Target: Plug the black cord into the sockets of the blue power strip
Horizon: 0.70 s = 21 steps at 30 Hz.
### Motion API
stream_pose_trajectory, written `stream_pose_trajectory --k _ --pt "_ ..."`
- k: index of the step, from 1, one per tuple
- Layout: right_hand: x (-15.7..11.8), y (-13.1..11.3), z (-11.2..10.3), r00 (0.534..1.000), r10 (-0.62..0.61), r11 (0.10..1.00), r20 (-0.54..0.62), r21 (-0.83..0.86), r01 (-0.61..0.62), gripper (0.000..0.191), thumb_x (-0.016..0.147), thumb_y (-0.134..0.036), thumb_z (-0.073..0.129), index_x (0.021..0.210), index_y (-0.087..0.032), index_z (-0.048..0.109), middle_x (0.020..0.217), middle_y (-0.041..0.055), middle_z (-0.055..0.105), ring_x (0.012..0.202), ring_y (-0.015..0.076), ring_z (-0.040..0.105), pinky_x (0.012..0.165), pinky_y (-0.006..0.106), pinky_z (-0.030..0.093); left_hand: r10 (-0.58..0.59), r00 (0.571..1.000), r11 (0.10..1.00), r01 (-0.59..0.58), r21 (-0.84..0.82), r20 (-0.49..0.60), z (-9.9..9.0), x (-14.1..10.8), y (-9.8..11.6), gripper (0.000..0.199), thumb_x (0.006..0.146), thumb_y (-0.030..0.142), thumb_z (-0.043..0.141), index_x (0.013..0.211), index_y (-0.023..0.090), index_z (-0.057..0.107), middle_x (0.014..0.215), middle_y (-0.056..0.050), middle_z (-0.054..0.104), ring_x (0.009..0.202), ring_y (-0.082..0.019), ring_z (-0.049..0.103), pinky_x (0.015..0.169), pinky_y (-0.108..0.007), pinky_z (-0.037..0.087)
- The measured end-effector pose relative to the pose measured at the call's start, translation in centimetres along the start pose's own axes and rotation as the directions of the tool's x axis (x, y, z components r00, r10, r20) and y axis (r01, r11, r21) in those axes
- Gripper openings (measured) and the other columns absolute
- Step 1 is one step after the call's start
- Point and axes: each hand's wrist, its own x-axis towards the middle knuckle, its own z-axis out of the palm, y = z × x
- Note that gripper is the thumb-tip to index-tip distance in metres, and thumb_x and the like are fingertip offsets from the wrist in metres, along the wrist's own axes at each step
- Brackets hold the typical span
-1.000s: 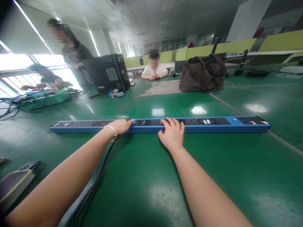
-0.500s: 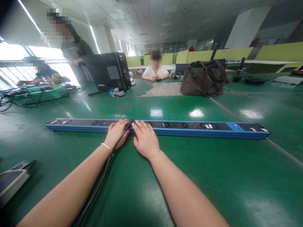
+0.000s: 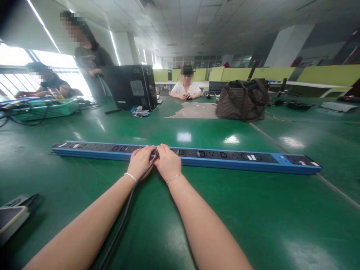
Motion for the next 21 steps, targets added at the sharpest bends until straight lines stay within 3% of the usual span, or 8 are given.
stream_pose_trajectory --k 11,17,21 --pt "0.9 0.1 -1.1 0.995 0.042 0.997 0.09 0.053 -0.047 0.028 0.081 -0.034 0.055 0.106 -0.025 0.061 0.118 0.0019 0.06 0.098 0.0176 0.06 0.083 0.029 0.049 0.005 1.0 1.0 -0.005 -0.018 -0.018 0.0 -0.1 0.2 0.035 0.085 0.028 0.042 0.118 0.021 0.052 0.129 -0.006 0.056 0.122 -0.021 0.046 0.105 -0.043 0.027" --pt "0.4 -0.2 -1.1 0.999 0.013 0.999 0.048 -0.035 -0.011 0.029 0.084 -0.034 0.049 0.109 -0.025 0.06 0.119 0.0035 0.059 0.091 0.0181 0.062 0.073 0.028 0.051 0.003 1.0 1.0 -0.004 -0.028 -0.021 0.2 -0.2 0.2 0.035 0.085 0.028 0.042 0.118 0.022 0.052 0.13 -0.007 0.055 0.124 -0.022 0.044 0.106 -0.044 0.025" --pt "0.0 0.2 -0.5 1.0 0.006 0.999 0.018 -0.047 -0.005 0.034 0.084 -0.034 0.048 0.115 -0.025 0.057 0.123 0.004 0.058 0.093 0.0179 0.062 0.074 0.029 0.052 0.012 0.999 1.0 -0.013 -0.026 -0.034 0.3 -0.2 0.1 0.036 0.085 0.031 0.043 0.118 0.021 0.052 0.13 -0.007 0.055 0.124 -0.022 0.045 0.105 -0.044 0.025"
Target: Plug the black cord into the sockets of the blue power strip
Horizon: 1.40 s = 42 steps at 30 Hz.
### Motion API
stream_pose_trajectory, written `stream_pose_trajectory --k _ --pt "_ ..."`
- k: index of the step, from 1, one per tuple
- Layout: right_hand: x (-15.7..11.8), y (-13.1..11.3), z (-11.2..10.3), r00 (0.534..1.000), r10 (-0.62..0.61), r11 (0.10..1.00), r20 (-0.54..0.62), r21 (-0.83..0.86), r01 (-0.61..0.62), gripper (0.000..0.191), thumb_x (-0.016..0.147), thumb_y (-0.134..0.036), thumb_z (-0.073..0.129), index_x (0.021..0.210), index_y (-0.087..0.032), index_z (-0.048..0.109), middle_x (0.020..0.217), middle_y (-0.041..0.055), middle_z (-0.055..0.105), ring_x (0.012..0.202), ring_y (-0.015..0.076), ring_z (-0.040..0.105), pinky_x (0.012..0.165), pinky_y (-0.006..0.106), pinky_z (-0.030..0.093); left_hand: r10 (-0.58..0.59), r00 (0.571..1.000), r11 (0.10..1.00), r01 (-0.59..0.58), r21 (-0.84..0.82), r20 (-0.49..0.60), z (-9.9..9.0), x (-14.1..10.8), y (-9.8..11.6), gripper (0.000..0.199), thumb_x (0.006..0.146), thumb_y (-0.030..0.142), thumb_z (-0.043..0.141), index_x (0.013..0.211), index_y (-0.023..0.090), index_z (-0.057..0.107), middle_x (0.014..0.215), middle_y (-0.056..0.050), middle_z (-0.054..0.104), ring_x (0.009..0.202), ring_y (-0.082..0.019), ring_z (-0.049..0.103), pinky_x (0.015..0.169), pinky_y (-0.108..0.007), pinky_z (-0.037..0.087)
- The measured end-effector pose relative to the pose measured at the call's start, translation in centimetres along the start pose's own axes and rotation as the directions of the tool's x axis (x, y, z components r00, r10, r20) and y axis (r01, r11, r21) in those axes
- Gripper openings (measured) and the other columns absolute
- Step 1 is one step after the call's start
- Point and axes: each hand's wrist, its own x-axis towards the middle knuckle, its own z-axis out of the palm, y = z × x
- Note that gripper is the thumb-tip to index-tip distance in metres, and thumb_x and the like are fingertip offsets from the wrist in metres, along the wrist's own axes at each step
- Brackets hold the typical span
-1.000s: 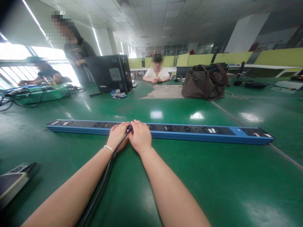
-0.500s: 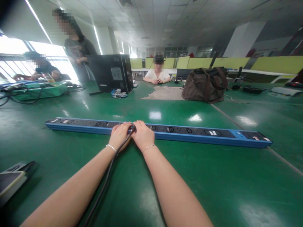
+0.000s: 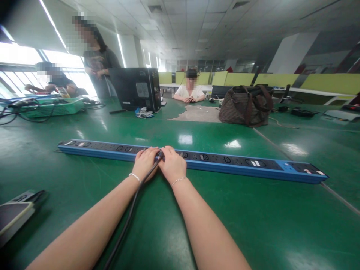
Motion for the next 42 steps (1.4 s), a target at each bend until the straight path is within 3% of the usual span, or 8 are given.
stream_pose_trajectory --k 13,24,30,32,35,38,42 --pt "0.2 0.6 1.3 0.996 -0.073 0.997 -0.055 -0.03 0.072 0.03 0.083 -0.02 0.047 0.111 -0.021 0.057 0.126 0.0059 0.057 0.103 0.0198 0.058 0.084 0.033 0.045 0.029 1.0 0.999 -0.029 0.029 -0.011 0.7 0.2 -0.2 0.038 0.086 0.034 0.04 0.122 0.027 0.051 0.133 -0.004 0.053 0.126 -0.021 0.042 0.104 -0.046 0.022" --pt "0.3 0.8 1.5 0.994 -0.11 0.991 -0.016 -0.076 0.109 0.042 0.084 -0.015 0.042 0.124 -0.025 0.053 0.128 0.0065 0.055 0.107 0.0176 0.056 0.084 0.032 0.046 0.014 1.0 1.0 -0.014 0.023 -0.013 0.5 0.3 0.0 0.038 0.086 0.036 0.042 0.122 0.028 0.051 0.131 -0.004 0.055 0.125 -0.022 0.043 0.104 -0.046 0.024" --pt "0.3 0.5 0.9 0.984 0.066 0.998 -0.164 0.012 -0.065 0.042 0.087 -0.019 0.039 0.127 -0.028 0.051 0.132 0.0028 0.052 0.101 0.0163 0.06 0.079 0.025 0.051 0.007 1.0 1.0 -0.006 0.03 -0.016 0.5 0.4 0.0 0.036 0.086 0.042 0.042 0.119 0.03 0.052 0.13 -0.002 0.055 0.124 -0.022 0.044 0.104 -0.047 0.024" --pt "0.3 0.7 0.4 0.978 0.075 0.996 -0.195 0.071 -0.062 0.04 0.087 -0.02 0.04 0.124 -0.028 0.054 0.128 0.0013 0.054 0.102 0.0156 0.059 0.082 0.025 0.05 0.008 1.0 0.999 -0.008 0.035 -0.012 0.5 0.4 0.0 0.036 0.086 0.043 0.044 0.119 0.03 0.053 0.131 -0.002 0.055 0.124 -0.022 0.044 0.104 -0.047 0.024" --pt "0.3 2.3 -0.6 0.967 0.065 0.988 -0.246 0.155 -0.027 0.036 0.086 -0.021 0.042 0.119 -0.026 0.058 0.122 0.0025 0.058 0.106 0.016 0.057 0.088 0.027 0.048 0.014 1.0 0.999 -0.013 0.035 -0.008 0.6 0.3 -0.1 0.039 0.085 0.045 0.044 0.12 0.029 0.052 0.132 -0.003 0.054 0.124 -0.023 0.044 0.104 -0.047 0.024" --pt "-0.1 5.7 -2.0 0.935 0.116 0.969 -0.335 0.246 -0.032 0.033 0.086 -0.026 0.043 0.115 -0.024 0.06 0.117 0.0059 0.061 0.109 0.0181 0.055 0.093 0.033 0.046 0.009 1.0 0.999 -0.009 0.032 -0.008 0.7 0.3 -0.2 0.041 0.085 0.047 0.044 0.122 0.03 0.052 0.132 -0.004 0.053 0.124 -0.023 0.043 0.104 -0.048 0.024" --pt "-1.5 10.6 -3.7 0.921 0.248 0.931 -0.3 0.336 -0.141 0.035 0.084 -0.038 0.049 0.112 -0.02 0.06 0.105 0.0076 0.066 0.093 0.02 0.063 0.084 0.036 0.05 0.003 1.0 1.0 -0.003 0.02 -0.003 0.8 0.4 -0.2 0.041 0.086 0.048 0.042 0.122 0.031 0.052 0.132 -0.004 0.053 0.124 -0.023 0.043 0.104 -0.048 0.023"
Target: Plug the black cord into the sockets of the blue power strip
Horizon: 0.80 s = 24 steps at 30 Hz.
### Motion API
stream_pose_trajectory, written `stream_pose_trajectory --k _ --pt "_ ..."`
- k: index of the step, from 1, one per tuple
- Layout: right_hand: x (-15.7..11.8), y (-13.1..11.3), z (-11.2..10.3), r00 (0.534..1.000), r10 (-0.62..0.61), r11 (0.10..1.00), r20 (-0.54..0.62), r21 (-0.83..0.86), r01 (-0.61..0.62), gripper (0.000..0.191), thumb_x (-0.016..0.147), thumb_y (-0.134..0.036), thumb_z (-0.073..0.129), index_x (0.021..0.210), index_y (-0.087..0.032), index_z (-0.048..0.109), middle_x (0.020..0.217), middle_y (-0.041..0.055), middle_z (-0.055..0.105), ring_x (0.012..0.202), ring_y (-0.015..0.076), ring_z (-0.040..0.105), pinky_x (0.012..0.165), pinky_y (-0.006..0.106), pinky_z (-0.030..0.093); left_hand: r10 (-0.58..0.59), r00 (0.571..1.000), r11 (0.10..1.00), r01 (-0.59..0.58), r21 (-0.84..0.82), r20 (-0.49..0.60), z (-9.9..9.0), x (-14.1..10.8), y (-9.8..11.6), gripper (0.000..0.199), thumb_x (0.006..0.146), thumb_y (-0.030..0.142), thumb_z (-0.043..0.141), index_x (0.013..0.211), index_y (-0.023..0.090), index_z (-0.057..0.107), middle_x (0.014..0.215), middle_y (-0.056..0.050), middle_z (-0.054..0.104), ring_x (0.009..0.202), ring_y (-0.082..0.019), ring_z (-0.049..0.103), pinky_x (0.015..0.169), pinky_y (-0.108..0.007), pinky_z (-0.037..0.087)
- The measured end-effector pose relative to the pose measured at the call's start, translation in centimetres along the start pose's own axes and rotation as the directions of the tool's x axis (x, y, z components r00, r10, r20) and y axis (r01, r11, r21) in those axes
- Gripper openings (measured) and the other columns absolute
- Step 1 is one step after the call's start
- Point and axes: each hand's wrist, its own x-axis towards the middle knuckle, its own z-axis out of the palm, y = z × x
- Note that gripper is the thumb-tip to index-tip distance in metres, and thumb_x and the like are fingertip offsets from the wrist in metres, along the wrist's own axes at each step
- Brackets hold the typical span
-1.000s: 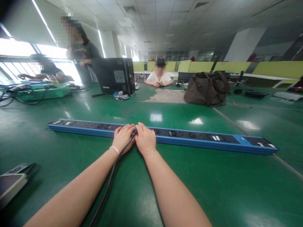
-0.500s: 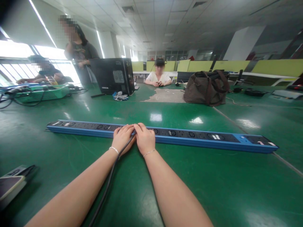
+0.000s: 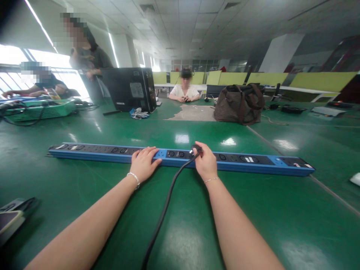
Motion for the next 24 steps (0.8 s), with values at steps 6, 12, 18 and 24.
stream_pose_trajectory --k 6,12,18,24 --pt "-0.8 1.2 -1.5 0.996 0.063 0.998 0.07 -0.006 -0.063 0.038 0.086 -0.042 0.046 0.116 -0.021 0.057 0.102 0.0062 0.068 0.081 0.018 0.066 0.078 0.032 0.051 0.004 1.0 1.0 -0.004 -0.003 -0.005 0.0 0.1 -0.1 0.04 0.085 0.048 0.043 0.12 0.031 0.052 0.132 -0.003 0.054 0.123 -0.023 0.044 0.103 -0.048 0.023" --pt "-0.9 -0.1 -0.9 0.992 0.028 0.986 0.123 -0.168 -0.007 0.035 0.087 -0.038 0.045 0.115 -0.024 0.059 0.104 0.0045 0.069 0.09 0.0205 0.066 0.076 0.032 0.052 0.015 1.0 1.0 -0.015 -0.002 -0.007 -0.1 0.0 -0.1 0.04 0.085 0.047 0.043 0.12 0.03 0.053 0.131 -0.003 0.054 0.123 -0.023 0.044 0.103 -0.047 0.024" --pt "-0.7 0.1 -0.5 0.993 -0.019 0.977 0.118 -0.208 0.043 0.032 0.087 -0.034 0.046 0.115 -0.025 0.058 0.113 0.0026 0.066 0.095 0.019 0.065 0.079 0.03 0.052 0.008 1.0 1.0 -0.008 0.003 0.002 -0.2 0.1 -0.1 0.04 0.086 0.048 0.042 0.12 0.03 0.053 0.132 -0.003 0.054 0.123 -0.023 0.044 0.103 -0.047 0.023" --pt "-0.8 0.4 0.3 0.96 -0.247 0.932 0.135 -0.237 0.273 0.032 0.088 -0.029 0.044 0.116 -0.019 0.057 0.118 0.0072 0.063 0.102 0.0199 0.062 0.087 0.033 0.051 0.012 1.0 1.0 -0.012 0.02 0.012 -0.2 0.0 -0.1 0.041 0.086 0.049 0.041 0.121 0.03 0.052 0.132 -0.002 0.053 0.124 -0.022 0.043 0.103 -0.046 0.024"
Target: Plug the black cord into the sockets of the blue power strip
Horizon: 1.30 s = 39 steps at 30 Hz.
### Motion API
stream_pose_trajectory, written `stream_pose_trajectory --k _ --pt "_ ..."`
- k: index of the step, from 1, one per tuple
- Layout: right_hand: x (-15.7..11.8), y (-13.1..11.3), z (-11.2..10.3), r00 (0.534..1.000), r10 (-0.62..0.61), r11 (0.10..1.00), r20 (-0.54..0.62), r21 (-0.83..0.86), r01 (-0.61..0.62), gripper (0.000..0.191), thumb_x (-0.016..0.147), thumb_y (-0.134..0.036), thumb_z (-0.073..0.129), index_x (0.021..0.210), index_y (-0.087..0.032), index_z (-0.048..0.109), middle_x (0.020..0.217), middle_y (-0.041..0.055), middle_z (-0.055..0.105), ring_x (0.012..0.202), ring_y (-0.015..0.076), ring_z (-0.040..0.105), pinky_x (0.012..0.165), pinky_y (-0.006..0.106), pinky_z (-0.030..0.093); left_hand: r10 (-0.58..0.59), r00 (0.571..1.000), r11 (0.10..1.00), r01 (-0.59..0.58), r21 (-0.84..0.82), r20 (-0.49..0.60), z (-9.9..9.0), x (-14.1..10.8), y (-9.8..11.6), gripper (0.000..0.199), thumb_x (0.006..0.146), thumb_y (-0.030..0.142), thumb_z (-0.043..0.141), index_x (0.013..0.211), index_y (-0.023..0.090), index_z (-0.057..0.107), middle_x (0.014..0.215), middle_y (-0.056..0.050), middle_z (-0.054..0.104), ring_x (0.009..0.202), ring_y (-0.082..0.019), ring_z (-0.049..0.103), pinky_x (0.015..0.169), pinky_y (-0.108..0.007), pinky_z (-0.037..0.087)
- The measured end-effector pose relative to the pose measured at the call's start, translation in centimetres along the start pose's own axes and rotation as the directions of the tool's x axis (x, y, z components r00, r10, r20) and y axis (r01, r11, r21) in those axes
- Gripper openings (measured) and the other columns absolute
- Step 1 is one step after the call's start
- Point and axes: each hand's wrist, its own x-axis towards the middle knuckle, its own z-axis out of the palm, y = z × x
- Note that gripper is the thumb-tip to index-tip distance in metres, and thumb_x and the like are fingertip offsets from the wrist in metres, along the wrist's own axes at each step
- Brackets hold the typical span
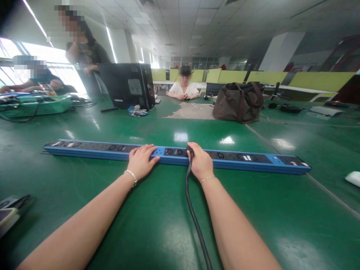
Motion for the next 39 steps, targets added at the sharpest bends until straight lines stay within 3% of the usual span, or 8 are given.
stream_pose_trajectory --k 4,13,19,31,39 --pt "-0.04 -0.1 0.21 0.998 -0.051 0.999 -0.038 -0.008 0.051 0.032 0.088 -0.028 0.045 0.117 -0.02 0.057 0.117 0.0072 0.063 0.102 0.0198 0.062 0.087 0.033 0.052 -0.003 1.0 1.0 0.003 0.015 0.006 0.03 0.0 0.01 0.042 0.086 0.049 0.04 0.122 0.03 0.051 0.133 -0.002 0.052 0.124 -0.021 0.042 0.104 -0.045 0.022" --pt "0.14 0.7 -0.14 0.999 0.005 0.994 -0.054 0.111 0.001 0.031 0.086 -0.032 0.05 0.112 -0.019 0.061 0.107 0.0089 0.068 0.093 0.0211 0.066 0.082 0.034 0.054 -0.006 1.0 1.0 0.006 0.011 0.008 -0.05 0.05 0.03 0.042 0.087 0.049 0.039 0.122 0.03 0.051 0.134 -0.002 0.052 0.125 -0.021 0.042 0.104 -0.045 0.022" --pt "0.09 0.36 -0.05 0.999 -0.048 0.995 0.008 0.086 0.047 0.027 0.085 -0.026 0.051 0.108 -0.019 0.062 0.108 0.008 0.067 0.098 0.0203 0.064 0.087 0.035 0.052 0.001 1.0 1.0 -0.001 0.014 0.007 -0.01 0.06 0.06 0.042 0.087 0.049 0.039 0.122 0.03 0.051 0.133 -0.002 0.052 0.124 -0.022 0.043 0.104 -0.045 0.023" --pt "-0.75 -0.06 0.05 0.998 -0.064 0.993 -0.002 -0.101 0.063 0.028 0.085 -0.028 0.049 0.108 -0.018 0.06 0.107 0.0067 0.068 0.09 0.0202 0.065 0.081 0.033 0.052 0.002 1.0 1.0 -0.002 0.012 0.009 -0.05 0.0 0.15 0.041 0.086 0.048 0.041 0.121 0.029 0.051 0.132 -0.002 0.053 0.123 -0.022 0.043 0.103 -0.046 0.024" --pt "-0.76 0.0 0.01 0.997 -0.077 0.99 -0.007 -0.122 0.076 0.027 0.085 -0.028 0.049 0.107 -0.019 0.06 0.105 0.0058 0.069 0.089 0.0194 0.065 0.081 0.031 0.05 -0.009 1.0 1.0 0.009 0.008 0.009 -0.07 -0.03 0.18 0.042 0.086 0.048 0.041 0.122 0.03 0.051 0.133 -0.002 0.052 0.124 -0.022 0.043 0.104 -0.046 0.023"
